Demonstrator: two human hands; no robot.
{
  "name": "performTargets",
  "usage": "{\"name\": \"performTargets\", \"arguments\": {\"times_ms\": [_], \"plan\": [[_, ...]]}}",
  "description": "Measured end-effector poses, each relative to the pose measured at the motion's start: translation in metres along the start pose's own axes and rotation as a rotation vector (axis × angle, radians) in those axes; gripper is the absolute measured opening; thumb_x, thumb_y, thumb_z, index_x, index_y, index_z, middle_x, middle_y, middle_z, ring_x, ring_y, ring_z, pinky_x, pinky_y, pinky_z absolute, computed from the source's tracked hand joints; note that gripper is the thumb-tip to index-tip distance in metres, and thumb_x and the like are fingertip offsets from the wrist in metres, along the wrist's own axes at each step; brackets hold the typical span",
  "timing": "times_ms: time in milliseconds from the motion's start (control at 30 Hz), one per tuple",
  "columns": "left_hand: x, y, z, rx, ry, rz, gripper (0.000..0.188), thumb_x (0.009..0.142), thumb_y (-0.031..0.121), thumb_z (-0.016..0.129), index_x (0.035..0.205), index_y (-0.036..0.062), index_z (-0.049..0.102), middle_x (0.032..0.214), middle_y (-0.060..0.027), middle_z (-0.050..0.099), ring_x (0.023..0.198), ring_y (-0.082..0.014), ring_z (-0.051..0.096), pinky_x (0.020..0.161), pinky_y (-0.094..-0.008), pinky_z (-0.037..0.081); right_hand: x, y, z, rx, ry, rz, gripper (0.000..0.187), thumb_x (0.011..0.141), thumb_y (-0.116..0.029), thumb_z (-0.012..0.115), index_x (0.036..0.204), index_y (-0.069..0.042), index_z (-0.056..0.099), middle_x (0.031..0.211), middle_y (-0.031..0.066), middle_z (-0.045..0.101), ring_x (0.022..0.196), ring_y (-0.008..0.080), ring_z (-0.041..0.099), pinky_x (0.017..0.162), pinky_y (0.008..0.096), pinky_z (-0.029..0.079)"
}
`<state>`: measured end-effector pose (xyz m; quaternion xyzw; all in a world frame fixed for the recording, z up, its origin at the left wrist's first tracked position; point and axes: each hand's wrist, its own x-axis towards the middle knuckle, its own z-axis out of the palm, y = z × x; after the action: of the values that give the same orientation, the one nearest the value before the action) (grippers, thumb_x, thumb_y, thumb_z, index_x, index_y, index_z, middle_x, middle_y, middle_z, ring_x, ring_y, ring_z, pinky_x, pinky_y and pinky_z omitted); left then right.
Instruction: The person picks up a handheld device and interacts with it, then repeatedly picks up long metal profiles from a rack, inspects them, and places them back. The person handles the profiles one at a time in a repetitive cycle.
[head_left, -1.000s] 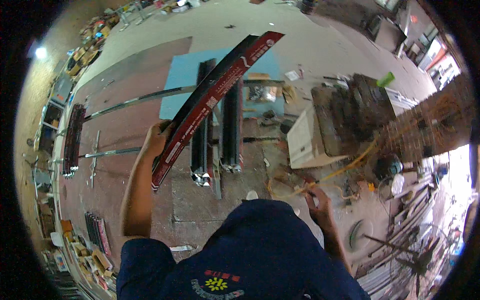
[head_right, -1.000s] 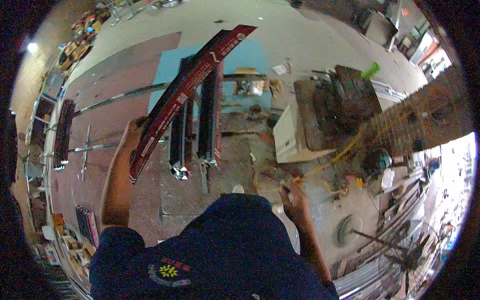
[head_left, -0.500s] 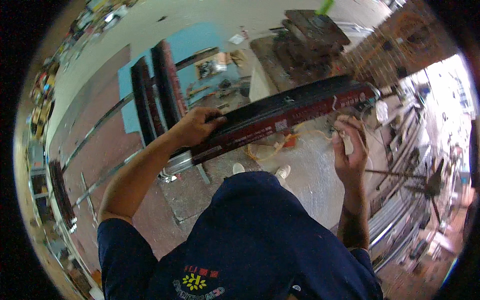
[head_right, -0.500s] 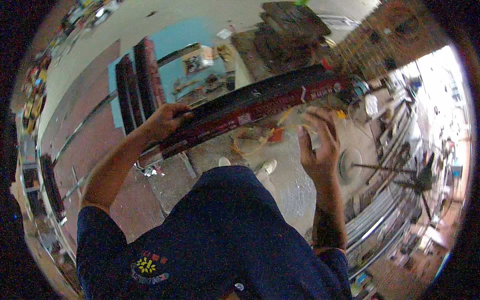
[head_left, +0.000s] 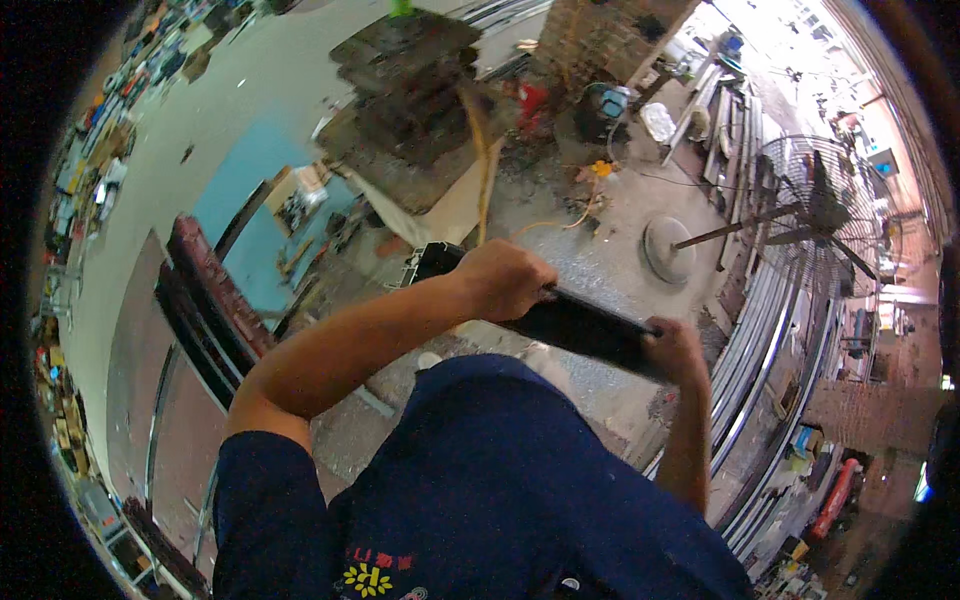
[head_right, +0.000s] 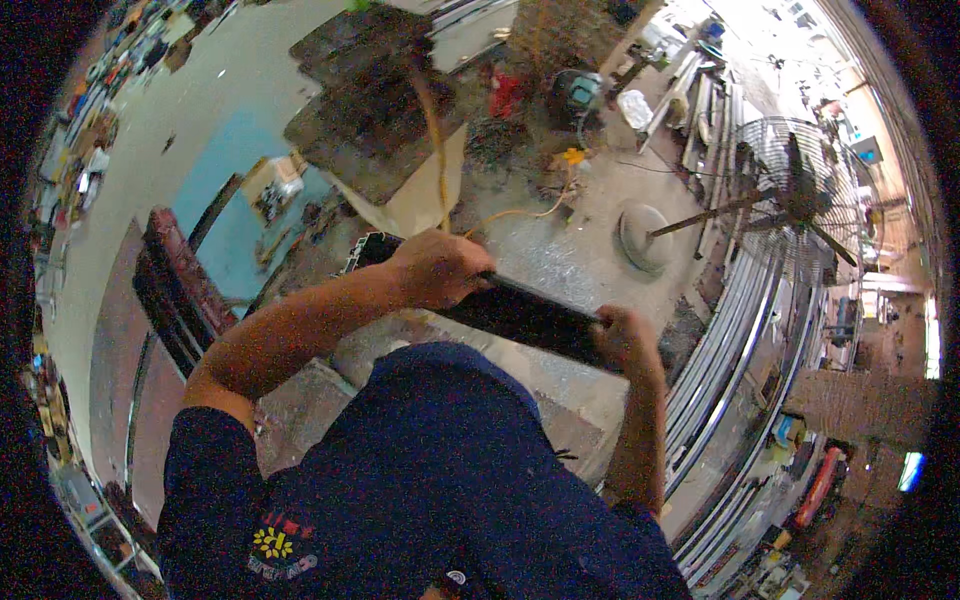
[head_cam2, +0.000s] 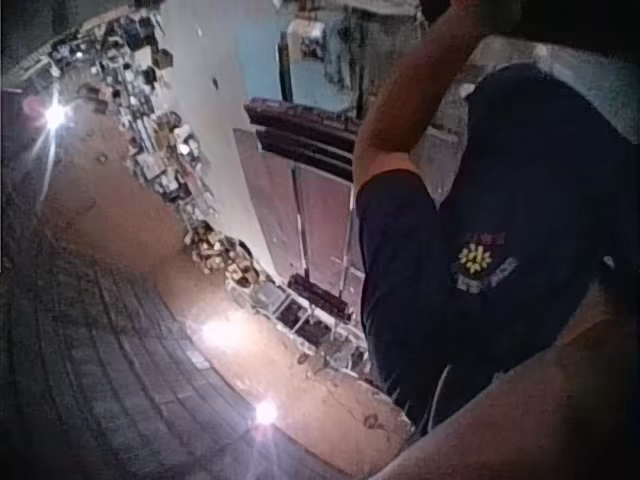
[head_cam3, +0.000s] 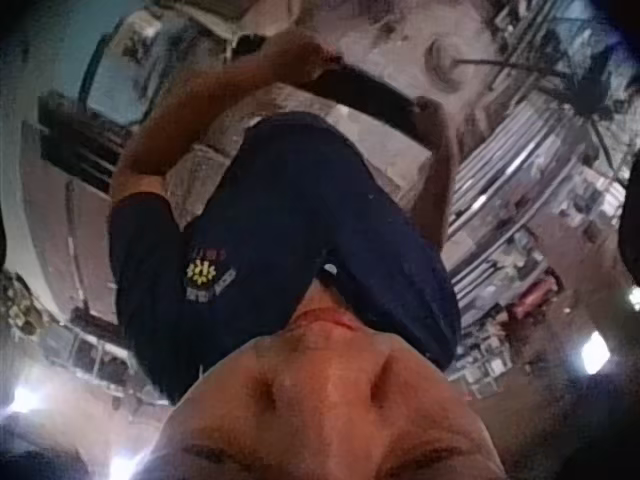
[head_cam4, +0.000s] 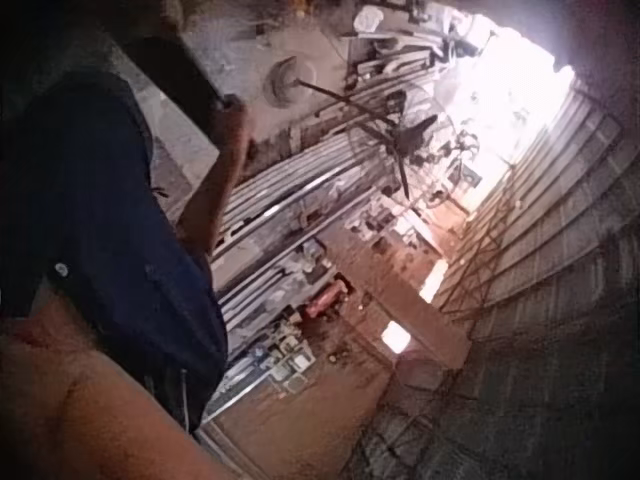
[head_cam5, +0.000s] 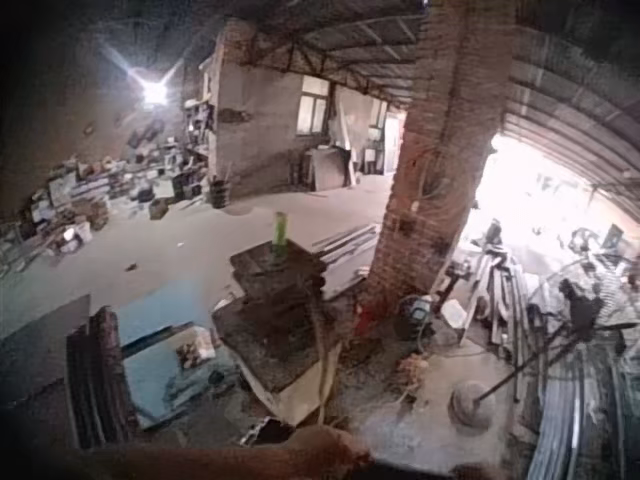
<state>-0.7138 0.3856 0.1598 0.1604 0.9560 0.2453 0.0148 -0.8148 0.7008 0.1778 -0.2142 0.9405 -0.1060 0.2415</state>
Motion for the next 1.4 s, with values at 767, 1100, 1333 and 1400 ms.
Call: {"name": "performTargets", "arguments": {"times_ms": [767, 1100, 1333, 1400], "plan": [[-0.104, -0.04, 0.27, -0.386, -0.309, -1.028, 0.031, 0.093, 0.027, 0.06, 0.111, 0.0023, 0.064, 0.107, -0.0165, 0.063, 0.095, -0.0284, 0.063, 0.083, -0.0405, 0.05, 0.088, 0.452, 0.212, -0.014, -0.283, 0.85, 0.028, 0.079, -0.027, 0.059, 0.096, -0.009, 0.073, 0.102, 0.0169, 0.069, 0.096, 0.0344, 0.067, 0.081, 0.0428, 0.053], [-0.02, -0.056, 0.247, -0.458, -0.054, -0.989, 0.033, 0.094, 0.031, 0.059, 0.108, 0.0015, 0.066, 0.103, -0.0152, 0.064, 0.092, -0.0277, 0.064, 0.08, -0.0377, 0.05, 0.085, 0.441, 0.181, -0.001, -0.426, 0.923, 0.038, 0.077, -0.031, 0.062, 0.107, -0.009, 0.071, 0.114, 0.0145, 0.067, 0.106, 0.0326, 0.065, 0.089, 0.0407, 0.051], [0.042, -0.105, 0.219, -0.553, -0.154, -0.841, 0.031, 0.092, 0.028, 0.06, 0.105, 0.0009, 0.066, 0.101, -0.0162, 0.065, 0.091, -0.0284, 0.065, 0.08, -0.0371, 0.05, 0.093, 0.409, 0.166, 0.02, -0.351, 1.012, 0.038, 0.077, -0.03, 0.062, 0.107, -0.008, 0.071, 0.115, 0.0167, 0.066, 0.106, 0.0343, 0.064, 0.089, 0.0422, 0.051], [0.058, -0.128, 0.212, -0.558, -0.183, -0.77, 0.031, 0.092, 0.027, 0.061, 0.105, 0.0005, 0.066, 0.102, -0.0166, 0.065, 0.092, -0.0284, 0.065, 0.081, -0.0374, 0.05, 0.091, 0.395, 0.163, -0.034, -0.348, 1.0, 0.037, 0.078, -0.031, 0.062, 0.105, -0.008, 0.071, 0.113, 0.0178, 0.066, 0.104, 0.0355, 0.065, 0.088, 0.0424, 0.051]]}}
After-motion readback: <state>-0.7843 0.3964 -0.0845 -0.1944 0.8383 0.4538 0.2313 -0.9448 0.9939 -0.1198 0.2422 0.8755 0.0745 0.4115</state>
